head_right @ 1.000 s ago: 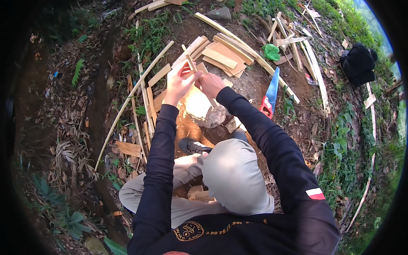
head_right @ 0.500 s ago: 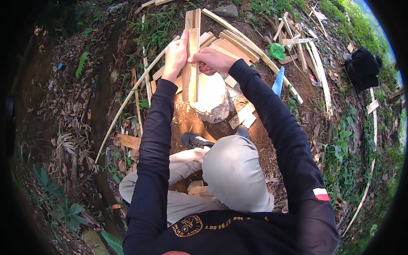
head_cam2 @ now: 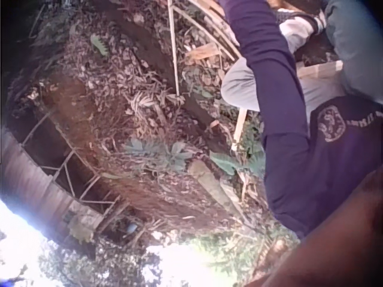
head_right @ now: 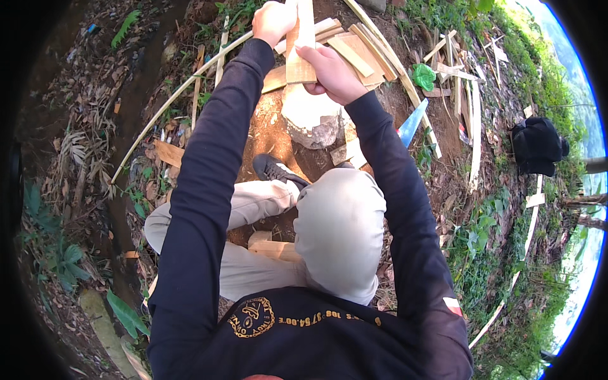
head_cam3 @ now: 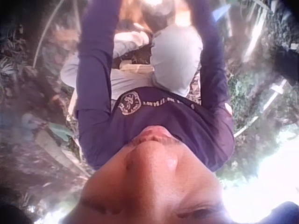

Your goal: The person uses a red hand saw to cut small wooden planks on a rock in an outdoor wooded area. They repeatedly position, saw, and separate the wood pieces, stacking the cut pieces nearby.

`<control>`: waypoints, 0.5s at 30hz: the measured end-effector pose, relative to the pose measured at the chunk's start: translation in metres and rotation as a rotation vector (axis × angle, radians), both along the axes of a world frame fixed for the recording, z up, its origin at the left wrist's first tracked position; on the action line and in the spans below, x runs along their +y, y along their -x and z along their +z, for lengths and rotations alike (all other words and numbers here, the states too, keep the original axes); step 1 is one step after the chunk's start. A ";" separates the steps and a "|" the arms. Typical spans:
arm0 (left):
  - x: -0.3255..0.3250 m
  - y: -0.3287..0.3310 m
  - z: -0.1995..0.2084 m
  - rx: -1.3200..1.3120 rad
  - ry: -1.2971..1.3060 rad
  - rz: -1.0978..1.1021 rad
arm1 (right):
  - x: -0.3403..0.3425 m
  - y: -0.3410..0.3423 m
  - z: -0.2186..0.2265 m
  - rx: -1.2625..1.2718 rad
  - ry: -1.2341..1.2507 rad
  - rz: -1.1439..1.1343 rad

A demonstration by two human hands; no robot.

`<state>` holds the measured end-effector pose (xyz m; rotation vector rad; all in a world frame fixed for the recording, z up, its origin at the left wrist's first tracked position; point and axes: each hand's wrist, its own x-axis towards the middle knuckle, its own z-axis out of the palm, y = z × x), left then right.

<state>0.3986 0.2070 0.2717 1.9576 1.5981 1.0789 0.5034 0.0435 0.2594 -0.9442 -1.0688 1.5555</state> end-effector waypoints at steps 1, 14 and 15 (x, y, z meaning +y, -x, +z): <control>0.003 0.006 -0.001 -0.006 -0.005 -0.029 | 0.000 0.004 0.004 0.032 -0.003 0.005; -0.130 0.027 0.126 -0.397 0.341 -0.541 | -0.040 -0.006 0.045 0.625 -0.171 0.316; -0.138 0.026 0.131 -0.382 0.324 -0.544 | -0.041 -0.008 0.046 0.654 -0.193 0.350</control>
